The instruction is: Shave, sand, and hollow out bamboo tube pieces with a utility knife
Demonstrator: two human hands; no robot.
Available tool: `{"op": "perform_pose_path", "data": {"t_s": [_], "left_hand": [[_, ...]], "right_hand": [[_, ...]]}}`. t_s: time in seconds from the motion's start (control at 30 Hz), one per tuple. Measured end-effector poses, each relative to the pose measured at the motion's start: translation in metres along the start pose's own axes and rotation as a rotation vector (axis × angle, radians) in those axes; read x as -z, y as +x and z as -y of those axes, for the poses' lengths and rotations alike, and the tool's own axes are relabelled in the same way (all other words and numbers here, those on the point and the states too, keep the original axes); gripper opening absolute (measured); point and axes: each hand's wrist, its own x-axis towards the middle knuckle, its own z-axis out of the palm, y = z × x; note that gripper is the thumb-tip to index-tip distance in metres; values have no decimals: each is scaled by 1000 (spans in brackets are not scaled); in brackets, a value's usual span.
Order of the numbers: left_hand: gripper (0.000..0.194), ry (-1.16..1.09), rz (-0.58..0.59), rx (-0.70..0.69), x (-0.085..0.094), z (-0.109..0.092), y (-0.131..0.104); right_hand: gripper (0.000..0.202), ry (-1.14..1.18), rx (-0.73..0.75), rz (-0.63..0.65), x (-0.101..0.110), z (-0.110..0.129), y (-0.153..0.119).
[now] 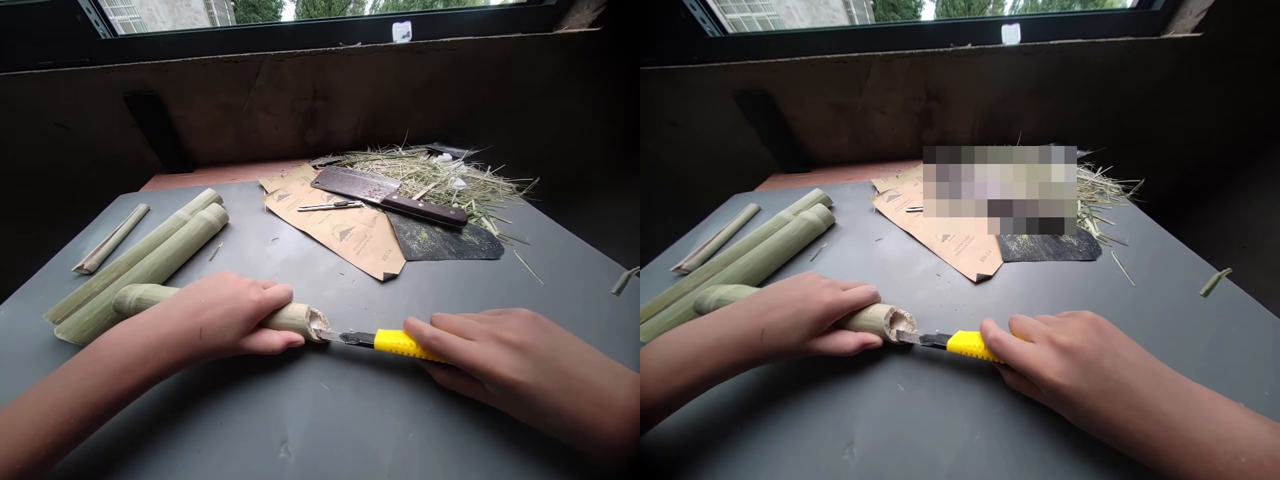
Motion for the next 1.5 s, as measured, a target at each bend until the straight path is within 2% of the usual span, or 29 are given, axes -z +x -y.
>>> {"op": "perform_pose_path", "data": {"t_s": [0.2,0.43,0.63,0.9,1.07,1.23,1.5], "left_hand": [[43,-53,5,-28,0,4,0],[45,-70,39,-7,2,4,1],[42,-115,41,-9,3,3,2],[45,-166,52,-1,4,7,2],[48,-158,91,46,4,6,2],[43,-192,55,28,4,6,2],[43,-181,54,15,7,5,1]], "right_hand": [[17,-19,4,-28,-8,0,-6],[26,-106,67,-67,-7,-5,7],[33,-66,31,-34,-5,-3,0],[33,-165,101,-99,-4,-13,9],[33,-124,81,-82,1,-14,10],[30,-59,95,-58,1,-16,7],[32,-156,125,-103,-2,-19,10]]}}
